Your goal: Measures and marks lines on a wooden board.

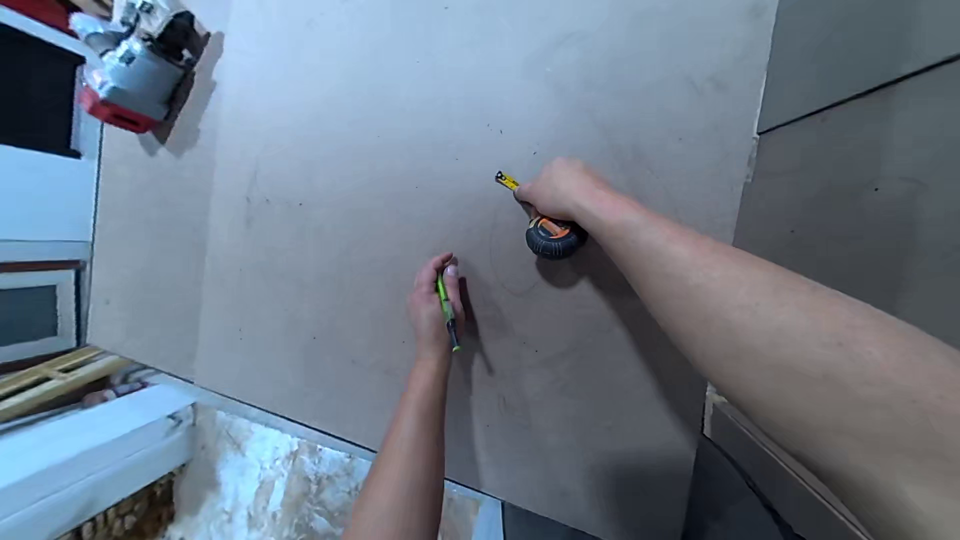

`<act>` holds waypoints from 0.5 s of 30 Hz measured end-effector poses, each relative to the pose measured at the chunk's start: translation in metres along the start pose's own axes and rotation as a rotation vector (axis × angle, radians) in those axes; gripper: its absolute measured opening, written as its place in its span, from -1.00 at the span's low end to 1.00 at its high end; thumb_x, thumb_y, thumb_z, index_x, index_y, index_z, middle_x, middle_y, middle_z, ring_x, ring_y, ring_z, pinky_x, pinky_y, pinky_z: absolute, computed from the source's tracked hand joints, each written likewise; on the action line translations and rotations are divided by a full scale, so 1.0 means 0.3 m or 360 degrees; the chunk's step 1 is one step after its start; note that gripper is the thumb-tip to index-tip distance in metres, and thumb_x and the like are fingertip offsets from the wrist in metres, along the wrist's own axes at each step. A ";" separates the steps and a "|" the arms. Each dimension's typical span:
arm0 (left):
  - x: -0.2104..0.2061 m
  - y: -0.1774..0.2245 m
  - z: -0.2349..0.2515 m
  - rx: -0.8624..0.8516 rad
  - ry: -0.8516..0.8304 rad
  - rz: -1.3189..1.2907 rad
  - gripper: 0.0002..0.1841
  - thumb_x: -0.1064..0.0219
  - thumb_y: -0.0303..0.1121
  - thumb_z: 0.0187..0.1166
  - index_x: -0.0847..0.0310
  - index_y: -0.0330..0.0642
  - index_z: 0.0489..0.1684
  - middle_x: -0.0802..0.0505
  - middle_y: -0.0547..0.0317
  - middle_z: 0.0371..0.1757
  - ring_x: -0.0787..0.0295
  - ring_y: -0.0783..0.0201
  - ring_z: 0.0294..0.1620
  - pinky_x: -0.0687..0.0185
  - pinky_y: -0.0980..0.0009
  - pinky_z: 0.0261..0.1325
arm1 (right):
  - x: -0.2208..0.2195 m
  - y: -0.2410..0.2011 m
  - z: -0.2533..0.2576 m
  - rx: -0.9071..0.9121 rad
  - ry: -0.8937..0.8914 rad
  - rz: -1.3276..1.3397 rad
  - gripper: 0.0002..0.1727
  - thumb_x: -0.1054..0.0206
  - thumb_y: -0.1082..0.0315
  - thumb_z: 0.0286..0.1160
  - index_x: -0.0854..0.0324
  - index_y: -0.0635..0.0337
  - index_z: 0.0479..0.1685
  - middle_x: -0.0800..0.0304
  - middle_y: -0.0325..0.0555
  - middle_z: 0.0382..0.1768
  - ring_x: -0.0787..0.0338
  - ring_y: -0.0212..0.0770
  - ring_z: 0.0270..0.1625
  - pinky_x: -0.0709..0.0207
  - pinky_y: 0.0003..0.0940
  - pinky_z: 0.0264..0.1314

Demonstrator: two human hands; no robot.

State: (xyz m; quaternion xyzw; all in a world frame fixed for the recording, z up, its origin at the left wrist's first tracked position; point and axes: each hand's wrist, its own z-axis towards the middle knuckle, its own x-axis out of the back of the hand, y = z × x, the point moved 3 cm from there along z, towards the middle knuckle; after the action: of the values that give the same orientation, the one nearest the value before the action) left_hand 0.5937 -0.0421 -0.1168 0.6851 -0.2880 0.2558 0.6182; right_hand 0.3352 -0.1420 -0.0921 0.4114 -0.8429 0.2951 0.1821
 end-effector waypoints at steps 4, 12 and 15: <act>-0.057 0.128 0.293 -0.0322 -0.0279 0.0177 -0.66 -0.31 -0.19 0.71 -0.73 -0.15 0.29 -0.86 0.04 -0.08 -0.82 0.18 -0.11 -0.75 0.10 0.04 | 0.009 -0.004 0.003 -0.0023 -0.0037 0.0033 -0.35 -0.09 -0.29 0.70 -0.80 0.06 -0.40 -0.83 0.06 -0.20 -0.80 0.10 -0.02 -0.55 0.27 -0.06; -0.175 0.197 0.573 -0.1122 -0.0400 0.0143 -0.79 -0.42 -0.16 0.65 -0.87 -0.08 -0.10 -0.83 0.15 -0.25 -0.78 0.28 -0.19 -0.72 0.30 -0.04 | 0.006 -0.012 -0.013 -0.0302 0.0060 0.0221 -0.29 -0.16 -0.40 0.58 -0.79 0.09 -0.47 -0.85 0.03 -0.26 -0.83 0.08 -0.08 -0.57 0.26 -0.11; -0.185 0.187 0.569 -0.1197 -0.0372 0.0142 -0.81 -0.43 -0.19 0.64 -0.86 -0.10 -0.13 -0.82 0.13 -0.29 -0.78 0.21 -0.19 -0.71 0.24 -0.05 | -0.016 -0.008 -0.024 -0.0420 0.0113 0.0297 -0.26 -0.16 -0.44 0.56 -0.78 0.07 -0.50 -0.84 0.01 -0.29 -0.82 0.08 -0.12 -0.57 0.25 -0.14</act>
State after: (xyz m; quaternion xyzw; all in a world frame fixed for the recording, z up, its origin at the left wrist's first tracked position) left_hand 0.5138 -0.2116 -0.1346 0.4221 -0.4596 0.0793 0.7774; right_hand 0.3406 -0.1357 -0.0886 0.2931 -0.9020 0.2118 0.2358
